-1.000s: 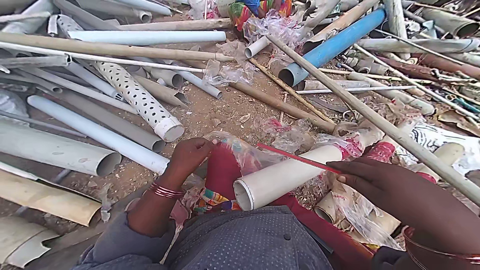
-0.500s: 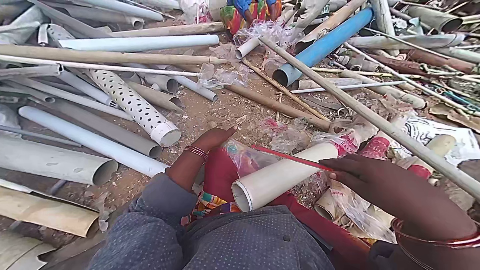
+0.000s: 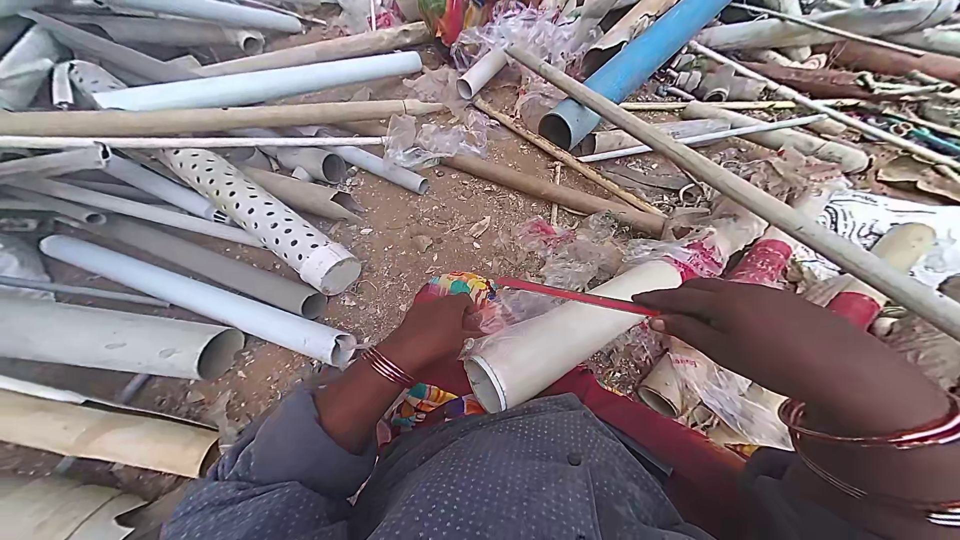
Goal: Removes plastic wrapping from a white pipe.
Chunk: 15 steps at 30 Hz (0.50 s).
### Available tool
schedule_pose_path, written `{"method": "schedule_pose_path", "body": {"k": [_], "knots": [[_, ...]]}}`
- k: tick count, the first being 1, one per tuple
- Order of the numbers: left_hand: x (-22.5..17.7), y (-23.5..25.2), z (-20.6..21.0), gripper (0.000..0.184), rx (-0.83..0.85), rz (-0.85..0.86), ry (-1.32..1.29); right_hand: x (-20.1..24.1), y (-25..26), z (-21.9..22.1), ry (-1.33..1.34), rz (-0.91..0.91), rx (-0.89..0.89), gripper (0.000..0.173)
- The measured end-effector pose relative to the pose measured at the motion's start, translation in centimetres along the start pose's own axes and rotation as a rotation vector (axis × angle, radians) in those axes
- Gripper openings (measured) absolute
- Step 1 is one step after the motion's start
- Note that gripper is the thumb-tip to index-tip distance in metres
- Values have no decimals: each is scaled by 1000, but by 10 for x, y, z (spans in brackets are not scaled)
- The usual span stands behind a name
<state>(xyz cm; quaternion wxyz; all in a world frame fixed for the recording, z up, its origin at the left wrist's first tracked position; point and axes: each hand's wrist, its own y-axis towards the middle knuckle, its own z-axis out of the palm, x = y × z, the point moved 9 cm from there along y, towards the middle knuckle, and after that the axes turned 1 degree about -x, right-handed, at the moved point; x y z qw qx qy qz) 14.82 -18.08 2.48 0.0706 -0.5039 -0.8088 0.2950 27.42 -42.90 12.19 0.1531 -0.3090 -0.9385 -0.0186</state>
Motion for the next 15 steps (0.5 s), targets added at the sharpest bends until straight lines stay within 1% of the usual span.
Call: {"method": "schedule_pose_path", "body": {"k": [3, 6, 9, 10, 12, 15], "knots": [[-6, -3, 6, 53, -41, 47, 11, -2, 0, 2, -2, 41, 41, 28], [-8, 0, 11, 55, -48, 132, -83, -4, 0, 3, -2, 65, 48, 28], [-13, 2, 12, 60, 0, 168, -167, -5, -2, 3, -5, 55, 31, 28], [-15, 4, 14, 59, 30, 183, -230, -5, -2, 2, -5, 49, 27, 28], [-18, 7, 15, 49, 58, 212, -376, -5, -4, 1, -1, 39, 18, 28], [-22, 10, 6, 32, -23, 279, -510, -8, -6, -2, 22, 48, 8, 27]]}}
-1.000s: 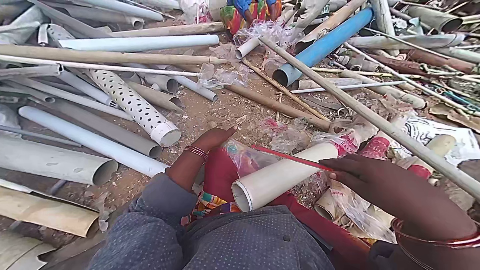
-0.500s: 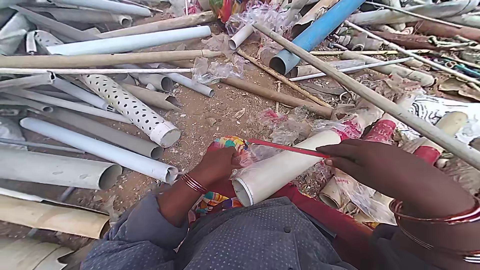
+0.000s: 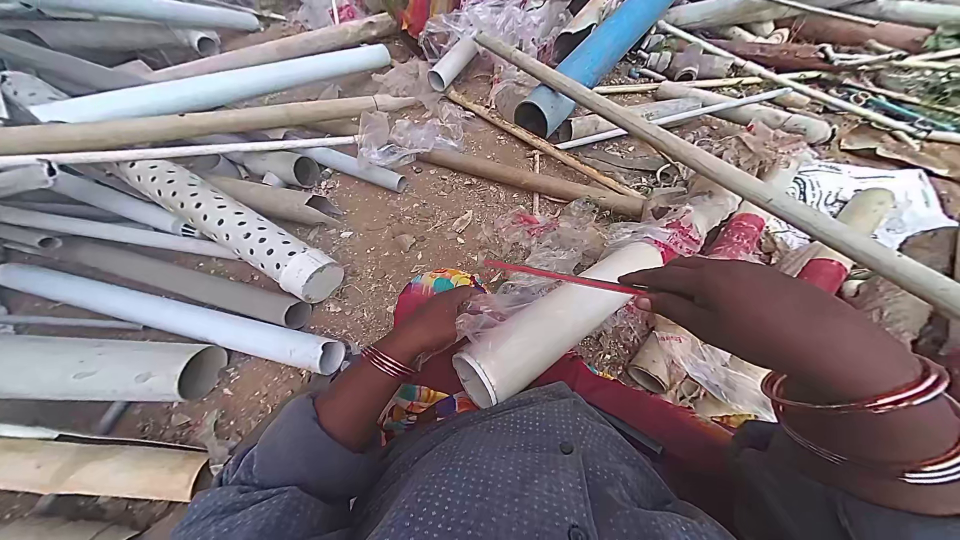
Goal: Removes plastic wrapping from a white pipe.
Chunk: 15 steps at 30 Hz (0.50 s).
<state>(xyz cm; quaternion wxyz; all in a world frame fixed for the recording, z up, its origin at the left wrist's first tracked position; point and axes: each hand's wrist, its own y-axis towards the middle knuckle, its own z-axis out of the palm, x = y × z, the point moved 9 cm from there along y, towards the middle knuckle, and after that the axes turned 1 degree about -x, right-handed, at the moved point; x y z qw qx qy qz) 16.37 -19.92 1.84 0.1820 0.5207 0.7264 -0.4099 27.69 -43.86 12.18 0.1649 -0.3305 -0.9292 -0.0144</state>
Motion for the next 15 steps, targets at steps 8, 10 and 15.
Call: {"method": "schedule_pose_path", "body": {"k": [8, 10, 15], "knots": [[-20, 6, -11, 23, -37, 47, -14, -32, 2, 29, 331, 290, 152, 30], [-20, 9, -17, 24, -68, 86, -43, -40, 1, 55, 550, 389, 171, 32], [-31, 40, -43, 28, -188, 132, 210, -31, -3, 108, 999, 554, 199, 35]]}}
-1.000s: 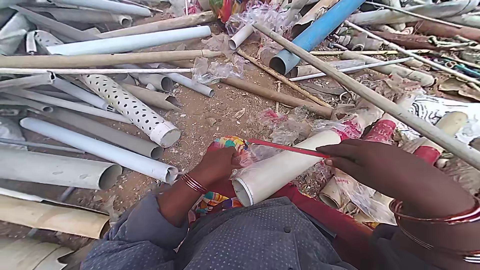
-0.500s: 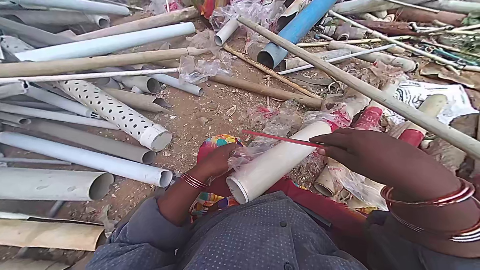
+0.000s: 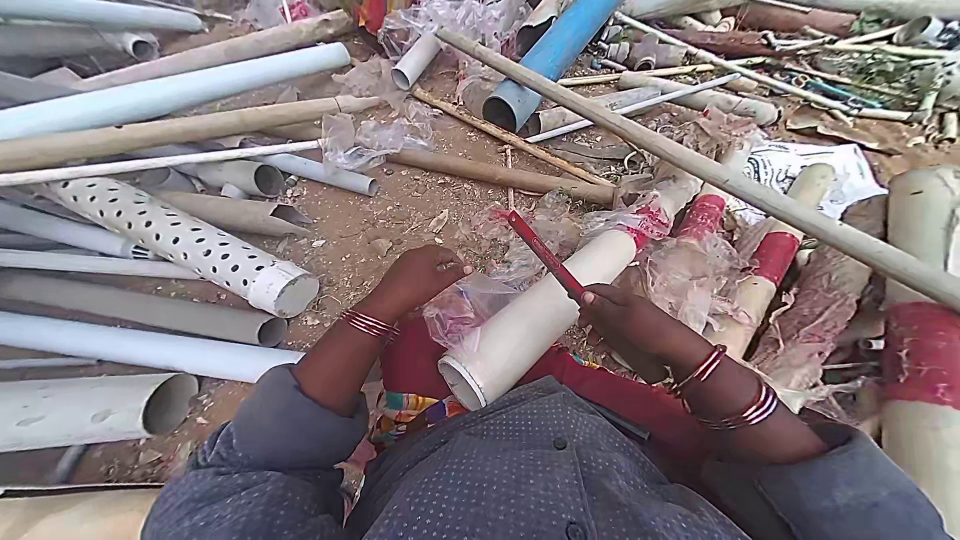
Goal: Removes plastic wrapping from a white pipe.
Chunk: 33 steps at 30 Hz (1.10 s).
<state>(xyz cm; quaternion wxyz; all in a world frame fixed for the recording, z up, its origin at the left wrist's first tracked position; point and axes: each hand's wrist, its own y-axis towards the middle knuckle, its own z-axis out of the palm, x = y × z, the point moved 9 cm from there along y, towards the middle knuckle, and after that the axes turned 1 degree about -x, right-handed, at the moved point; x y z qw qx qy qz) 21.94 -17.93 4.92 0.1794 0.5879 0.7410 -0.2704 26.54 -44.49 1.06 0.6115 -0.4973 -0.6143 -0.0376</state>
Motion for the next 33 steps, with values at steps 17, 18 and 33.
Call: {"method": "schedule_pose_path", "body": {"k": [17, 18, 33], "knots": [[-23, 25, 14, 23, -507, 170, 93, -14, 7, 21, 75, 119, 223, 48], [-29, 20, 14, 21, -575, 258, 85, -13, 7, 22, 83, 132, 227, 47], [-64, -23, 10, 17, -981, 745, 16, 16, -12, 60, -31, 272, 280, 43]]}}
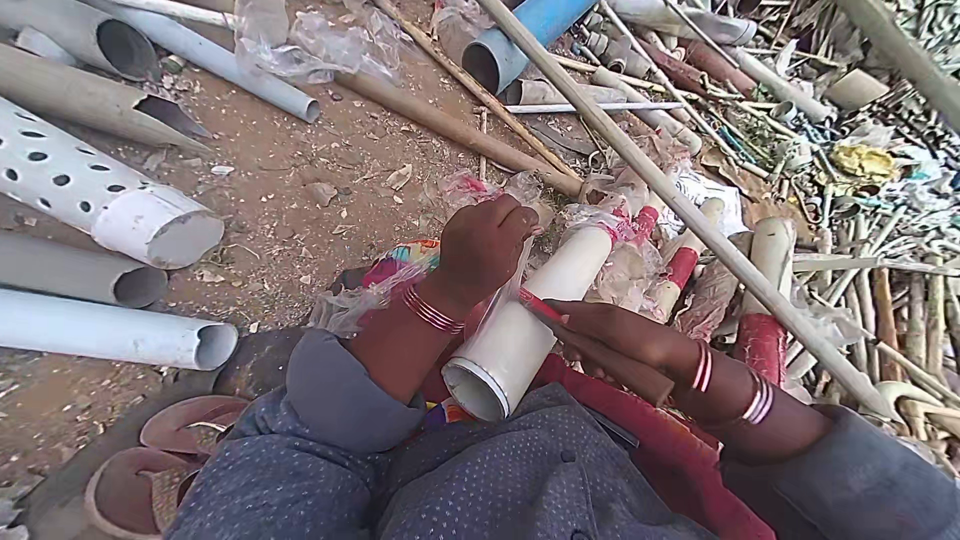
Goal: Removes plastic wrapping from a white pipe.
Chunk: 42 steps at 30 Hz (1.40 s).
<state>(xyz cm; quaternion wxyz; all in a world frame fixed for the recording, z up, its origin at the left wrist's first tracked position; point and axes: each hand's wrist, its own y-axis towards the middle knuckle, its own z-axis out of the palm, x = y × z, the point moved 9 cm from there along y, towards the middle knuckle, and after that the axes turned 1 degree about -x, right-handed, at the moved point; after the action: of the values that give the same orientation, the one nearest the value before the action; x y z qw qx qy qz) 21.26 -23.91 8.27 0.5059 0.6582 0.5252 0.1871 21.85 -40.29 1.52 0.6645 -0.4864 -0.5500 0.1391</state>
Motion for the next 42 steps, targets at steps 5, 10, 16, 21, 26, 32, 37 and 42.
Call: {"method": "schedule_pose_path", "body": {"k": [5, 10, 16, 21, 26, 32, 37, 42], "knots": [[-2, 0, -7, 21, -52, 35, -40, -4, -49, 0, -67, 12, -6, 50], [-12, -4, -15, 23, -99, 116, -56, 13, 8, 1, -113, 42, -38, 39], [-3, -8, -30, 23, -178, 100, -66, 19, 38, 18, -14, 96, 6, 36], [15, -6, -37, 23, -234, 56, -128, 12, -39, 23, -95, 1, 75, 49], [27, -5, -46, 23, -241, 31, -155, -7, -71, 0, 67, -100, -5, 54], [29, -18, -79, 23, -227, -32, -97, -15, -56, -30, 233, -342, -329, 49], [24, -27, -109, 24, -172, -62, -24, -24, -49, -27, 193, -315, -339, 50], [46, -40, -154, 27, -248, -147, 82, -29, -50, -27, 91, -315, -367, 53]]}}
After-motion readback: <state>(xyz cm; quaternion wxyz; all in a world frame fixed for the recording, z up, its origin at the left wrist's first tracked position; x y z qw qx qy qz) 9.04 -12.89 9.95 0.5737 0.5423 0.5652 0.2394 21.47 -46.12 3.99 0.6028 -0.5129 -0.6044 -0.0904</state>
